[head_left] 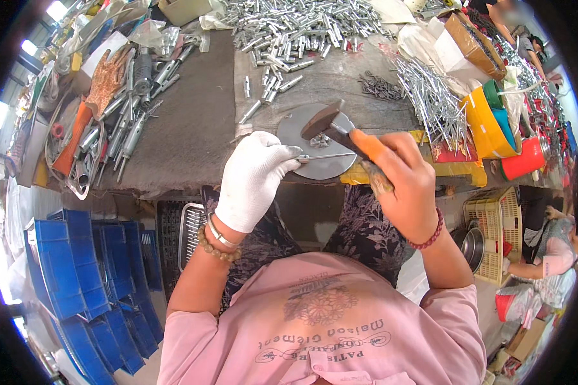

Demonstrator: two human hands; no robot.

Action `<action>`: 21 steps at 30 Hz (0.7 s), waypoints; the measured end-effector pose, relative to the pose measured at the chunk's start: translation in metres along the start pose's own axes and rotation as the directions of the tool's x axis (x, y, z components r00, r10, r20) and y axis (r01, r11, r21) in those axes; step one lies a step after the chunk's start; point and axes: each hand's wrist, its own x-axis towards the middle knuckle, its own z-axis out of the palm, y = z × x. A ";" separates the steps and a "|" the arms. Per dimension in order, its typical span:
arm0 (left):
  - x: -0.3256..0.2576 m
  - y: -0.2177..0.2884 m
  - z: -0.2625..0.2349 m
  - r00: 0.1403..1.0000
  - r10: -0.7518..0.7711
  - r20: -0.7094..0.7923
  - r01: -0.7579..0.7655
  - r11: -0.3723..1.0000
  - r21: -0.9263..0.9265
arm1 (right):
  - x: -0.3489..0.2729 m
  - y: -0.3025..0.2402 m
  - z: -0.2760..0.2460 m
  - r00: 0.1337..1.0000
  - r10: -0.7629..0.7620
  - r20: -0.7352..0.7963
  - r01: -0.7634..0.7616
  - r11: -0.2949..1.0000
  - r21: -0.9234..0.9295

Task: Assembling small metal components using a hammer and a jig on a workbench.

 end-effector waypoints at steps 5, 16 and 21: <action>0.002 0.008 -0.003 1.000 -0.009 0.026 0.008 0.999 0.034 | -0.018 -0.002 0.013 0.994 0.003 0.110 0.003 0.999 -0.051; -0.002 0.003 -0.002 1.000 0.004 0.007 -0.004 1.000 -0.025 | 0.014 0.002 0.013 0.988 -0.049 0.145 0.074 0.983 -0.170; -0.006 0.001 -0.002 1.000 -0.005 0.001 0.005 1.000 -0.027 | -0.007 -0.025 0.020 0.950 0.139 0.280 -0.091 0.980 -0.175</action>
